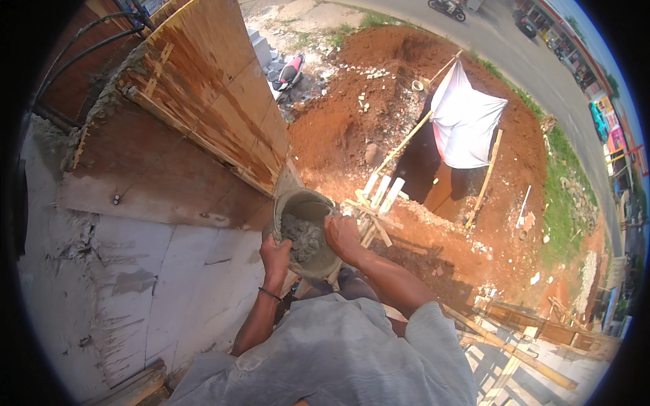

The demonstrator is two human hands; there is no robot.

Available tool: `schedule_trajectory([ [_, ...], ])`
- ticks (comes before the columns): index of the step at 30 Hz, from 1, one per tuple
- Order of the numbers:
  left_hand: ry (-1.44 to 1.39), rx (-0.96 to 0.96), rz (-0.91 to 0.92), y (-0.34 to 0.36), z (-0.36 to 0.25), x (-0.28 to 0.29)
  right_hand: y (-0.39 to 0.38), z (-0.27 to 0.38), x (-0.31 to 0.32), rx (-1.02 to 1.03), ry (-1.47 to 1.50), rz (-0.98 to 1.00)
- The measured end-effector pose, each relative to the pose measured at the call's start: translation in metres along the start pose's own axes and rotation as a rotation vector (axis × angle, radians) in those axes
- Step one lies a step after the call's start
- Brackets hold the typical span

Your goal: The person scoops wet cement from a bucket using a trowel and applies it to a vertical wall surface. The person repeatedly scoops and spreads the cement along the wall, smoothing the surface as they work.

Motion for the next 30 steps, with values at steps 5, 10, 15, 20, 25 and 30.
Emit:
schedule_trajectory([
  [5,0.134,-0.197,0.127,0.02,-0.017,0.005,-0.001,0.034,-0.019,0.08,0.11,0.018],
  [10,0.048,-0.146,0.029,0.038,-0.011,0.016,-0.043,0.032,0.01,0.214,0.052,0.057],
  [15,0.308,-0.027,-0.046,0.018,-0.031,0.028,-0.033,-0.014,0.063,0.198,-0.089,0.039],
  [20,0.386,-0.177,-0.111,-0.001,-0.076,0.016,-0.006,-0.032,0.071,0.229,-0.65,-0.067],
  [25,0.196,-0.249,-0.025,-0.007,-0.102,0.014,-0.004,-0.025,0.066,0.416,-0.517,0.095],
  [30,0.084,-0.376,0.004,-0.011,-0.119,0.022,-0.001,-0.036,0.078,0.374,-0.117,0.08],
])
Point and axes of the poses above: each hand's wrist, its own y-axis towards the middle knuckle, its own x-axis out of the back of the hand, z = x × y, the point moved 2 cm from there along y, towards the middle knuckle, and after that the axes turned 5 degrees about z, right-handed, at the moved point
